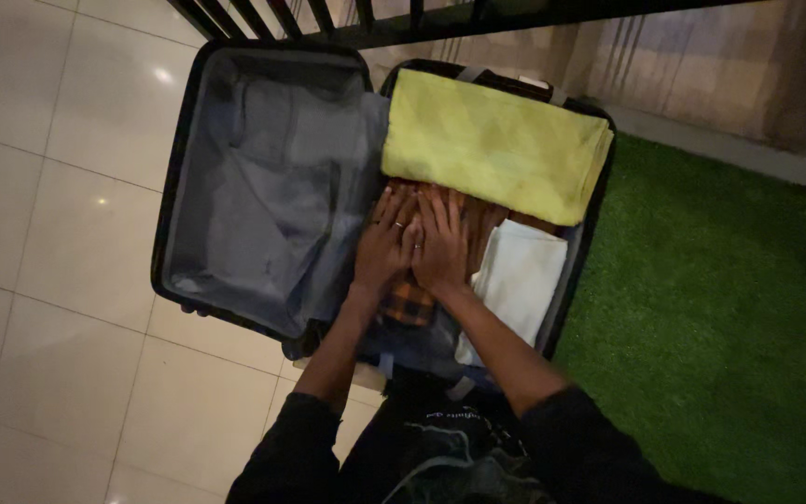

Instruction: The person folds a plaid shirt by bringing the sleeves and sides together and then folds a blue cloth.

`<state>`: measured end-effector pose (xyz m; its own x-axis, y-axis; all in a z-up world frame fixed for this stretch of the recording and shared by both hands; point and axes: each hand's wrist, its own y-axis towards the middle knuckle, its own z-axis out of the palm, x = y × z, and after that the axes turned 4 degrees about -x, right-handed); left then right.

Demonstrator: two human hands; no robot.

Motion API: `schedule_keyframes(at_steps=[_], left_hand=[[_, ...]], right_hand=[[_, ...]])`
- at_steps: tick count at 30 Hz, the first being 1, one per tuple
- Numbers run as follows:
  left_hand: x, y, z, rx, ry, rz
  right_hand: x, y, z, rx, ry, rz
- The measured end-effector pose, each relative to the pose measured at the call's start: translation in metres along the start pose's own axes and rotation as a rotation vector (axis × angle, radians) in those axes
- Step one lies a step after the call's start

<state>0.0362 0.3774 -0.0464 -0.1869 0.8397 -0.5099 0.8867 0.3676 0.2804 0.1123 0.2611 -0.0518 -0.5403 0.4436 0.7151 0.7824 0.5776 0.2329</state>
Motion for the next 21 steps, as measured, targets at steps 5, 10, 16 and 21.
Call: schedule_keyframes(at_steps=[5,10,16,21], left_hand=[[0.003,-0.002,0.002,-0.027,0.031,0.038],[-0.003,0.002,-0.003,-0.088,0.033,0.102],[-0.031,-0.020,-0.021,-0.059,0.004,-0.033],[-0.046,-0.050,-0.032,-0.025,-0.004,-0.059]], right_hand=[[-0.005,-0.003,0.004,-0.046,0.048,-0.051],[-0.008,-0.005,-0.001,0.032,-0.002,-0.035],[0.008,-0.032,-0.015,-0.116,0.173,0.004],[0.024,-0.076,-0.014,-0.165,0.076,-0.034]])
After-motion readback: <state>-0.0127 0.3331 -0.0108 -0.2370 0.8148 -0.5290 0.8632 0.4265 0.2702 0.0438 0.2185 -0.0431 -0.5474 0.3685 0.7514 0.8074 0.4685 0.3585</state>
